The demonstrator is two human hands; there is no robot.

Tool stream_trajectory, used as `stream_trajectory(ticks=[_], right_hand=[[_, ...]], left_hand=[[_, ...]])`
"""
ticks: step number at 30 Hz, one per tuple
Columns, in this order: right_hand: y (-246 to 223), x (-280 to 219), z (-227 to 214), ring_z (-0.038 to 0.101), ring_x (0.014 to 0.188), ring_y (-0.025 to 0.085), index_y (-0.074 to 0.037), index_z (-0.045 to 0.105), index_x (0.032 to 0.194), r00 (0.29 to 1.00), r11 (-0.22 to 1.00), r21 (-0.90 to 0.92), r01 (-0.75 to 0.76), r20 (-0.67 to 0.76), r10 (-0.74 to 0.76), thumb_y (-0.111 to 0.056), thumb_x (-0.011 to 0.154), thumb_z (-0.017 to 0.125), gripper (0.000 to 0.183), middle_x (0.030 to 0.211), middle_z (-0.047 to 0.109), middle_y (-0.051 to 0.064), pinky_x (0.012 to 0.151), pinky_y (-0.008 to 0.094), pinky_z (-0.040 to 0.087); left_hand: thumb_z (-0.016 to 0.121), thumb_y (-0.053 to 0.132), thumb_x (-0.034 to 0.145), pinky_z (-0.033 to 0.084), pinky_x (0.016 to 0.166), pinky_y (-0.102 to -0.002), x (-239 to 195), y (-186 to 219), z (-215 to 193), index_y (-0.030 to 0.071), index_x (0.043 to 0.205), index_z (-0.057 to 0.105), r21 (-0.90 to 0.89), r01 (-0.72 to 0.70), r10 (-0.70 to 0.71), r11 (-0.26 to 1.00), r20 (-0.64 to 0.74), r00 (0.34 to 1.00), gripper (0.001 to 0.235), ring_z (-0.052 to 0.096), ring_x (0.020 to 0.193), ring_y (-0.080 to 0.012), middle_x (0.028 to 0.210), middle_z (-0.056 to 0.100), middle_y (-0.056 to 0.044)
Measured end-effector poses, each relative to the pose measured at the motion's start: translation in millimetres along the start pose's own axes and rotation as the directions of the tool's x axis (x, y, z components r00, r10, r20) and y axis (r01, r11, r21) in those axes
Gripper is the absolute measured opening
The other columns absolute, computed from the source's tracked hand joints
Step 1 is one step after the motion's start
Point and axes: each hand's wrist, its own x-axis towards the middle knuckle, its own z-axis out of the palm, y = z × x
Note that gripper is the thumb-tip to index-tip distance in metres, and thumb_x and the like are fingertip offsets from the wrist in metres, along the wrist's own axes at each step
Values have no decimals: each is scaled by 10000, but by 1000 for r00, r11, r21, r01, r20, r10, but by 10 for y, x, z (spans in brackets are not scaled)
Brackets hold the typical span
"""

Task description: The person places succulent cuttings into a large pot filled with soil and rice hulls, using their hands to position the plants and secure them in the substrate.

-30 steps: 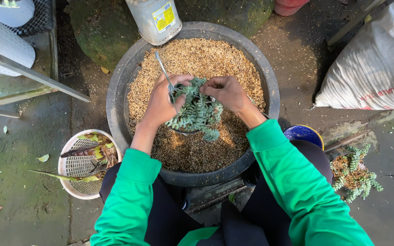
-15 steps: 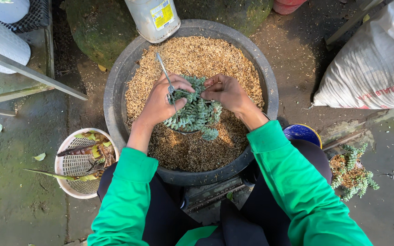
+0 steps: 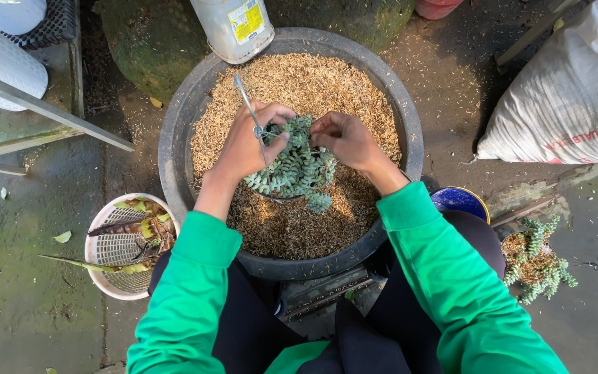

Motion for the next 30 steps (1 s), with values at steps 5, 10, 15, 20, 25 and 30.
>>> stream_trajectory(ticks=[5,10,15,20,25,30], right_hand=[[-54,39,-126,649,804,238,68,705,1177,998,990,-124,63,-14,-65,82,1002,675,179,977,731,225,732,310,526],[-330,-93,-45,630,790,227,68,725,1189,995,989,-115,95,34,-92,78,1015,646,192,960,732,214,741,312,514],[-437,-169,-58,648,845,280,68,730,1206,986,970,-194,143,109,-124,81,1009,660,209,960,720,205,794,357,532],[-404,-149,-78,677,866,305,77,727,1215,985,958,-234,168,80,-153,96,1006,668,218,966,729,213,820,382,554],[-280,-69,-85,678,813,275,45,755,1189,998,938,-341,57,14,-56,36,1034,678,172,943,741,176,799,368,549],[-318,-43,-40,661,736,232,-3,789,1151,999,870,-492,-35,-7,36,-6,1038,689,151,921,762,152,749,351,533]], left_hand=[[805,108,832,394,1081,-500,75,-54,-28,142,1251,763,88,40,-46,995,74,996,423,610,1089,-345,970,760,-133],[731,90,868,376,1068,-480,60,109,-127,137,1295,744,-104,144,-129,984,140,982,430,572,1131,-356,1029,719,-151],[639,-3,840,361,1104,-528,114,269,-390,67,1327,713,-228,201,-144,953,243,959,497,571,1159,-420,1078,696,-225],[645,-120,743,240,1266,-693,239,325,-606,-9,1471,606,-355,297,-126,887,432,893,737,570,1406,-505,1367,689,-311],[645,-58,928,379,1191,-543,291,138,-693,56,1345,709,-263,339,-264,903,283,922,436,628,1238,-365,1215,718,-198],[769,174,1059,541,917,-416,741,-203,-442,50,1167,790,-76,235,-209,969,252,945,166,698,809,-259,941,744,-125]])
